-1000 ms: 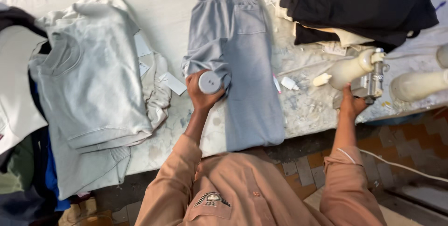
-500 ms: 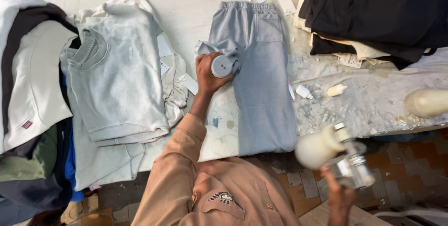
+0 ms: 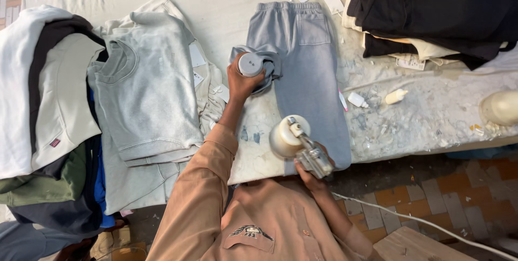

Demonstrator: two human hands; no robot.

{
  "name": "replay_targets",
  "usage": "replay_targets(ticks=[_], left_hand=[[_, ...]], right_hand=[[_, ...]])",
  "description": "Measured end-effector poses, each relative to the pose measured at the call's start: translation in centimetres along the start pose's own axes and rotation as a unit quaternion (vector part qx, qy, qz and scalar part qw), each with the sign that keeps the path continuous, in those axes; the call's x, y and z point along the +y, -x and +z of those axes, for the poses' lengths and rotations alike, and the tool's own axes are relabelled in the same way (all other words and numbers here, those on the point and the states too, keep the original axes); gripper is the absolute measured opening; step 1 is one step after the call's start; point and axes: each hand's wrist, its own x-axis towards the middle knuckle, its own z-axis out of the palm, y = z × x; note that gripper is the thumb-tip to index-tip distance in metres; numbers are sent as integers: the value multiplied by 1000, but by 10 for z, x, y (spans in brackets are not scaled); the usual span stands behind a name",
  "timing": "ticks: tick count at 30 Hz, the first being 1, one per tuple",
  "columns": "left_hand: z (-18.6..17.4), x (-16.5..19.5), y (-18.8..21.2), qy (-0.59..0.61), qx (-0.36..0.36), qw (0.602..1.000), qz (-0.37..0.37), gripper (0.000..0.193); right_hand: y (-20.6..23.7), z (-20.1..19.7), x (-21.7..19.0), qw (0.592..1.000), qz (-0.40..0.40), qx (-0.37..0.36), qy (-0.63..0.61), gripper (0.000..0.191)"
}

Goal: The person works at a garment finishing table. They hold a steam iron gun while arranging a black garment with pink trim, smooth and fold it flat, then lay out gray sweatpants, smooth the fabric, fold the legs, press a small round object against the fabric at several spots, and finally lift and hold up the folded sweatpants.

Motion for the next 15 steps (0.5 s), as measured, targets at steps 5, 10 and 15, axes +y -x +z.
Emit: replay_targets(ticks=[5,10,15], left_hand=[[-3,3,2,-10,0,1000,-14,51],[-2,-8,-1,-28,2,1000,-7,51],[-1,-21,-1,-35,5,999,11,52]], right_hand=[[-10,30,-10,998,16,-57,-29,50],[-13,27,-7,992,15,-123,-16,41],[-16,23,13,979,29,-194,-47,24]])
